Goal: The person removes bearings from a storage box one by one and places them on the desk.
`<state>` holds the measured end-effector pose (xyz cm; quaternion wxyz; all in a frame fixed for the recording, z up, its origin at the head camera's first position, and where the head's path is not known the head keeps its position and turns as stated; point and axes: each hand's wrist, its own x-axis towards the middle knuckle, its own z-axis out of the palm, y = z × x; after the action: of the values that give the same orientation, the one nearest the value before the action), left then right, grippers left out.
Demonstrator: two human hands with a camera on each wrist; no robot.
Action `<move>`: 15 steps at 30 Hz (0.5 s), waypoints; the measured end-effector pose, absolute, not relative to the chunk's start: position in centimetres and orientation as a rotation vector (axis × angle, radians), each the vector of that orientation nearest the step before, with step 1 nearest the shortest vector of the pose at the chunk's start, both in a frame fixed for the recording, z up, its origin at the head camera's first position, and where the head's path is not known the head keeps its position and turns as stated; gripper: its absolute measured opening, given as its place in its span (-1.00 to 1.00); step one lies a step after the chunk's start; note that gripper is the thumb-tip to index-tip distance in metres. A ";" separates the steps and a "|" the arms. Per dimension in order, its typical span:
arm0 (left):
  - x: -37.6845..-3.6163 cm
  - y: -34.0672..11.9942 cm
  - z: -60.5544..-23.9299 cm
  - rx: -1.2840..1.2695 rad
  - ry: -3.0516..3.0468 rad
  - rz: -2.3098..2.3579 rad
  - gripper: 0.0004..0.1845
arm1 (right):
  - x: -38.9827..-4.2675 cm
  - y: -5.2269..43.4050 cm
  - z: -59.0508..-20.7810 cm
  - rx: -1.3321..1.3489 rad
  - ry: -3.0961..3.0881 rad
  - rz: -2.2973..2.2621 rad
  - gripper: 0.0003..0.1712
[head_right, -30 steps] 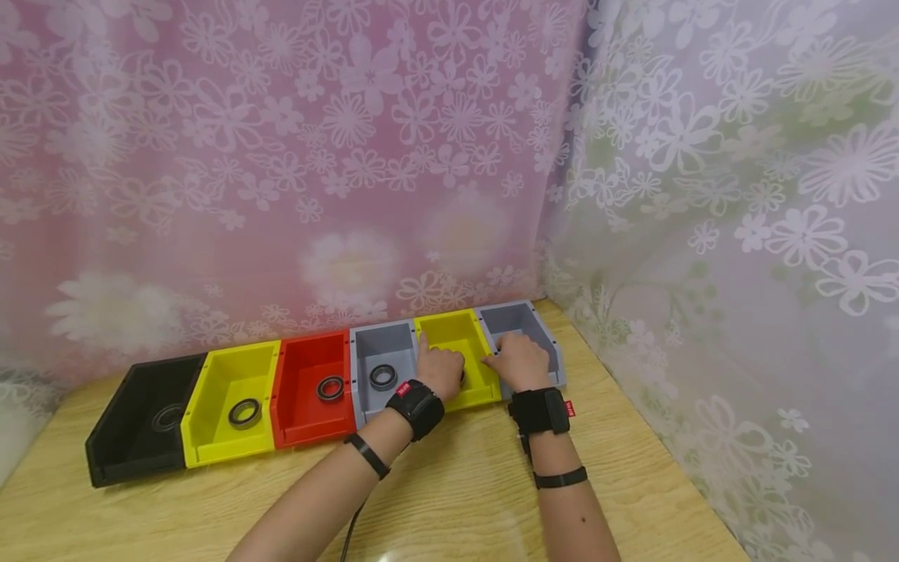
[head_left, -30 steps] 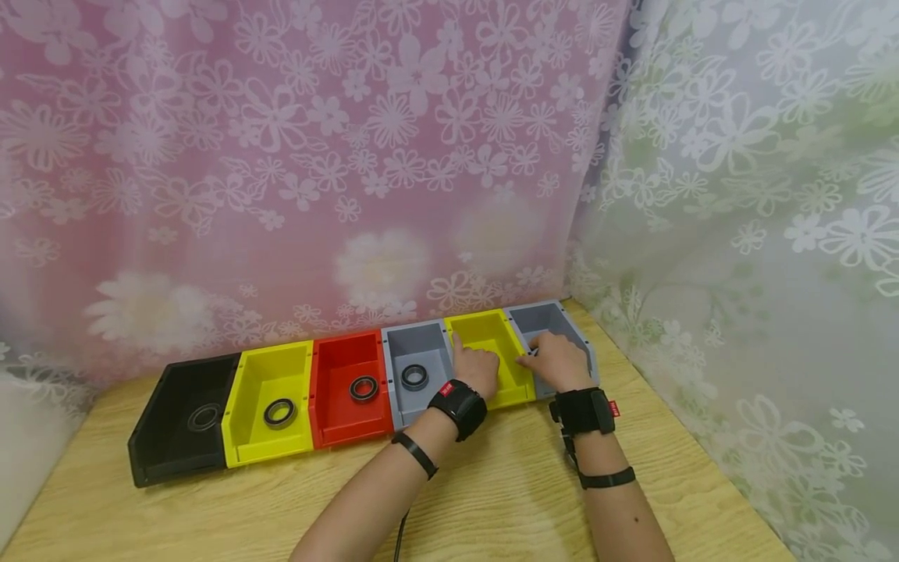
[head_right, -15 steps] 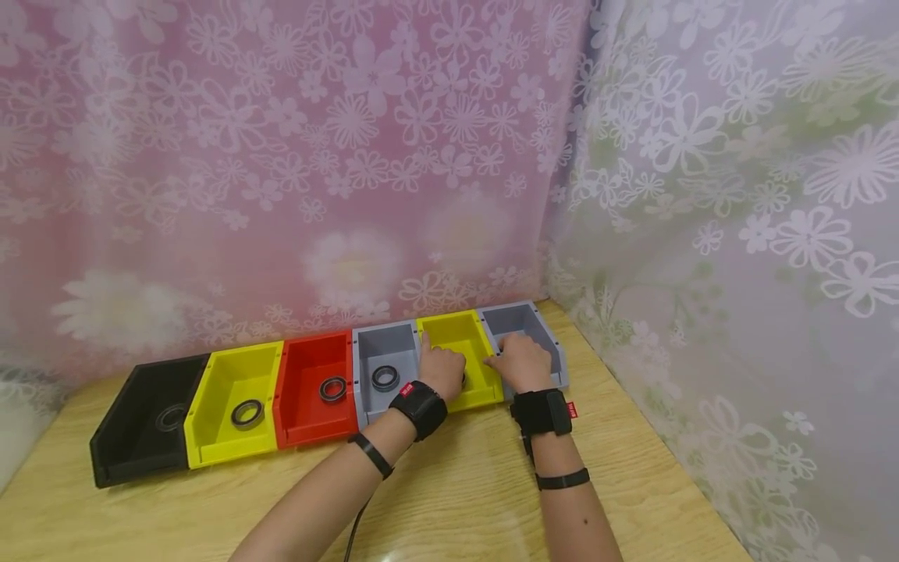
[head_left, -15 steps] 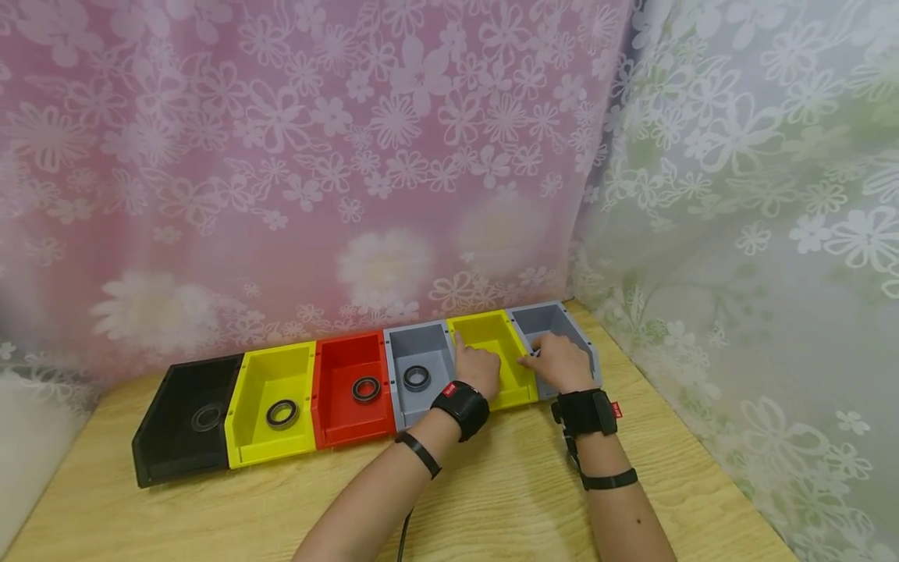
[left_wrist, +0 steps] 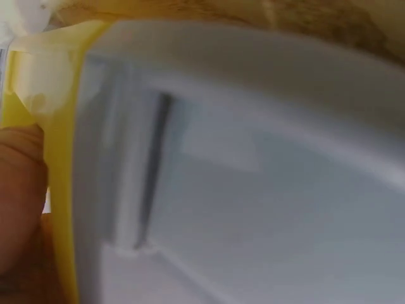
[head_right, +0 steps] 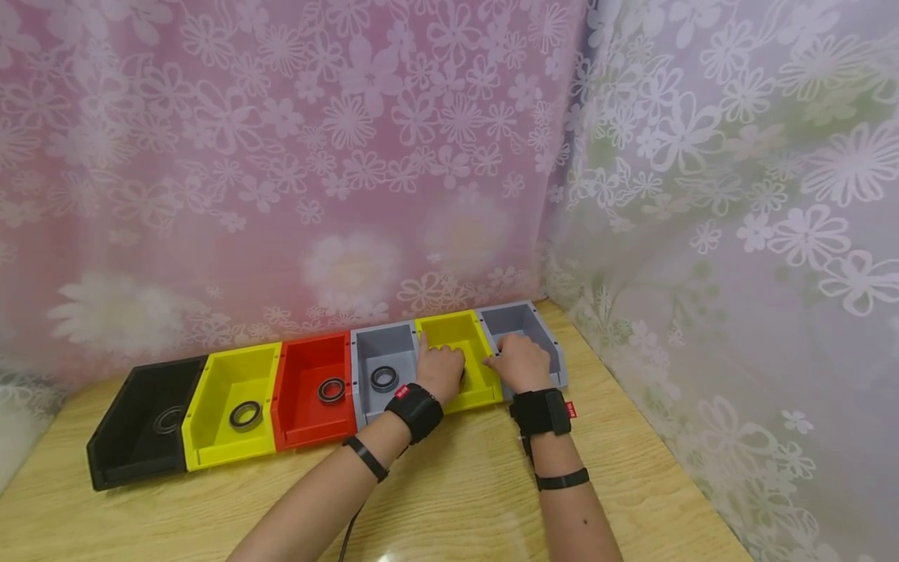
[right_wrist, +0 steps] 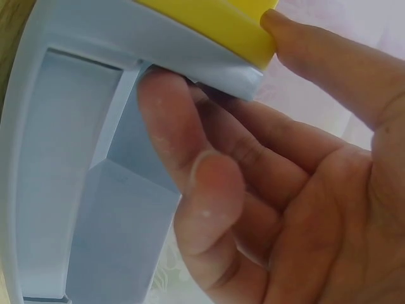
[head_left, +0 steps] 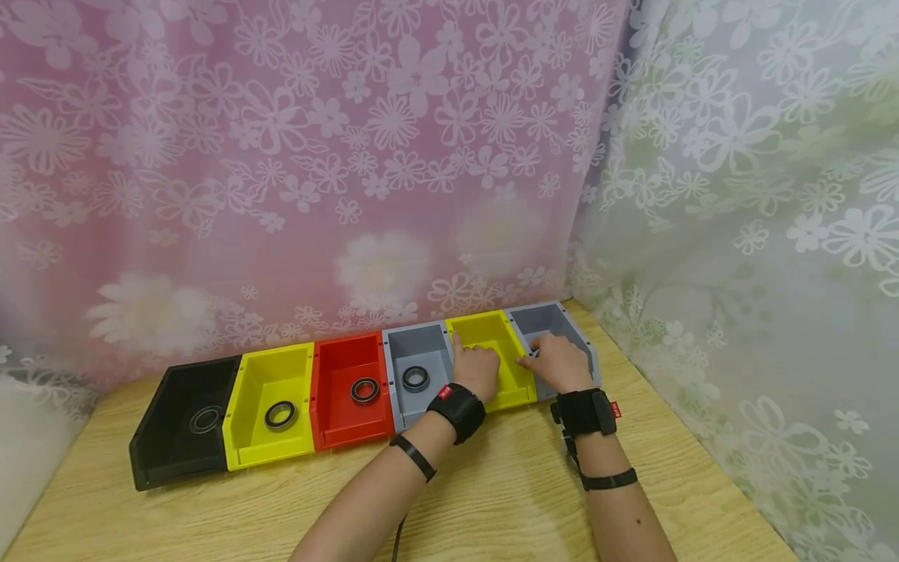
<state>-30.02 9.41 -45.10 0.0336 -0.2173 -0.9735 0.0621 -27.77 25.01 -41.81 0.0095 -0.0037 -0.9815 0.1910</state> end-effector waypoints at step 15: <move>-26.3 8.8 -40.9 -0.740 -2.754 -0.003 -0.52 | -27.7 24.9 -41.6 0.028 -3.085 0.597 -0.66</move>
<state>-26.35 8.84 -40.87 0.1445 -0.2568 -0.9556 -0.0011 -27.75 24.88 -41.61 -0.0002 0.0089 -0.9817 0.1900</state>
